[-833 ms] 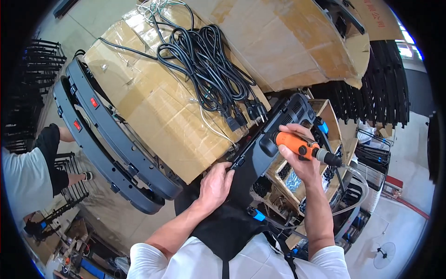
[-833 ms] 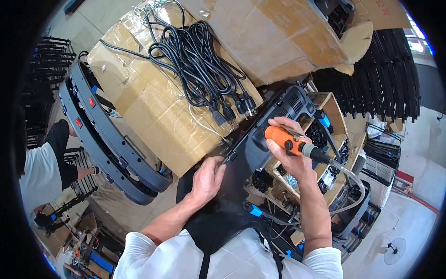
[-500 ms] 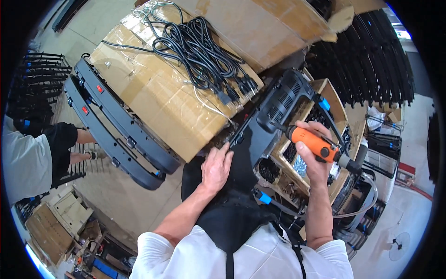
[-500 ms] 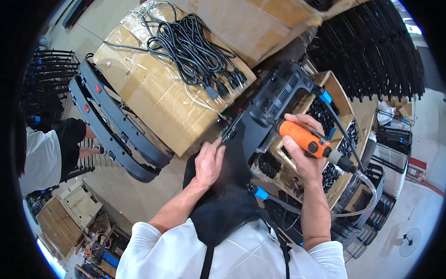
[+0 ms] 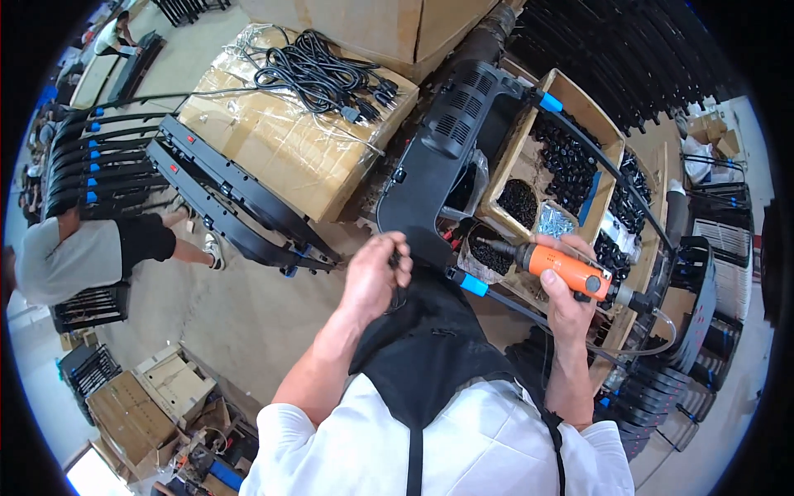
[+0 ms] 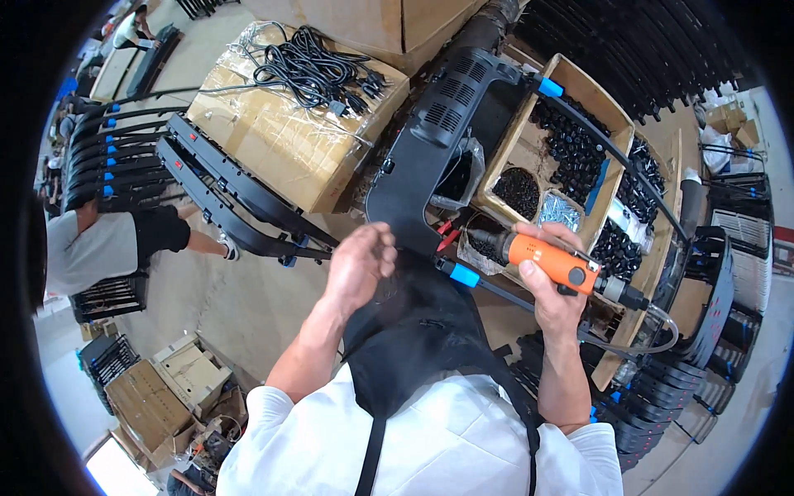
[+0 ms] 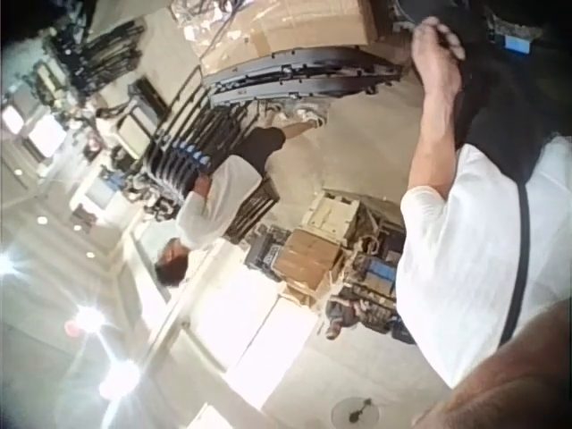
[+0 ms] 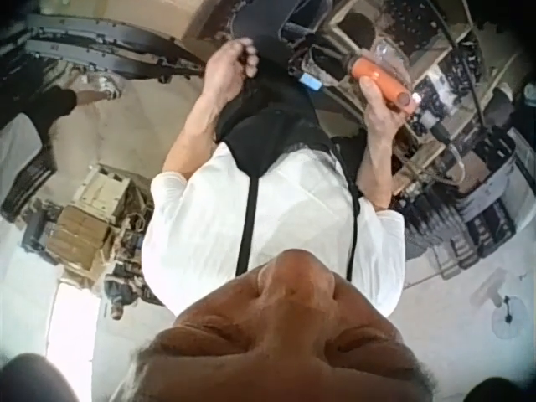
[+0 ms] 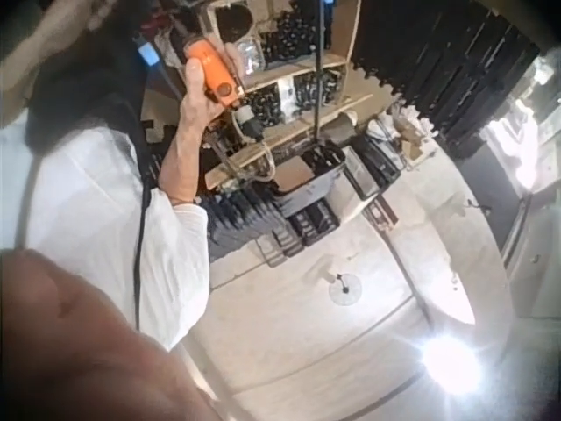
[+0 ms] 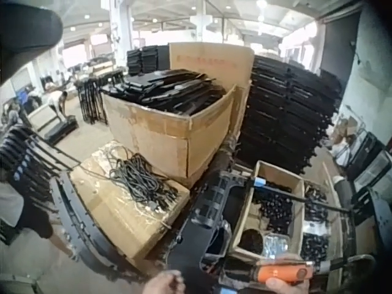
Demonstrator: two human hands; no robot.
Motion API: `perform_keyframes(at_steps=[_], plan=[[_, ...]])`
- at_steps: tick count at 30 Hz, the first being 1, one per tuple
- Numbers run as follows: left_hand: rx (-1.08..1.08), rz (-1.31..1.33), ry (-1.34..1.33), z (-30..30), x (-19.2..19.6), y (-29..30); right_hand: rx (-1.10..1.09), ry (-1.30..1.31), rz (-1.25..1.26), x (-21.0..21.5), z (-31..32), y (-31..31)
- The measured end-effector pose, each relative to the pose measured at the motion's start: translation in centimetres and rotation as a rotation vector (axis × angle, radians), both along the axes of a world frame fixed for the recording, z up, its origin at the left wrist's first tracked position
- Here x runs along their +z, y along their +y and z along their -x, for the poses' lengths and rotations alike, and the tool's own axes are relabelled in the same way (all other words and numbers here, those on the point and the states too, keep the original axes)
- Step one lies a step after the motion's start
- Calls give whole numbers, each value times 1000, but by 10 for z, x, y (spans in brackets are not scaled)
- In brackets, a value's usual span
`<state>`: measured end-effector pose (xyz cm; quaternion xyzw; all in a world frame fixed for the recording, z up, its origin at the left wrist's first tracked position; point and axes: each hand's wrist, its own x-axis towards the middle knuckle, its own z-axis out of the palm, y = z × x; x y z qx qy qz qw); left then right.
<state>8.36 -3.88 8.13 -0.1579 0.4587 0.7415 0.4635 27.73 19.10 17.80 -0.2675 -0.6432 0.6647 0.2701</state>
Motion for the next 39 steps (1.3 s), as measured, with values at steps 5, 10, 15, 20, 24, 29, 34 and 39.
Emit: perform_keyframes(at_steps=[5, 10, 15, 20, 24, 29, 34, 39], plan=[[-193, -96, -117, -66, -9, 2, -14, 71, 122, -8, -38, -21], [-301, -135, -133, -95, -17, 1, -3, 14, 115, -17, -66, -35], [-311, -212, -113, -93, -15, 4, 5, 52, 107, -14, -76, -46], [-401, -256, -144, -81, -23, 6, -15, 40, 85, -12, -73, -61], [-492, -168, -129, -69, -22, 3, -32, 10, 27, -13, -62, -72], [-386, -148, -310, -56, -35, -3, 25, -31, -36, -19, -42, -89], [-352, -211, -498, -60, -47, 0, 11, -93, -23, -30, -36, -107], [-382, -277, -603, -58, -64, -5, 7, -170, -50, -27, -35, -113]])
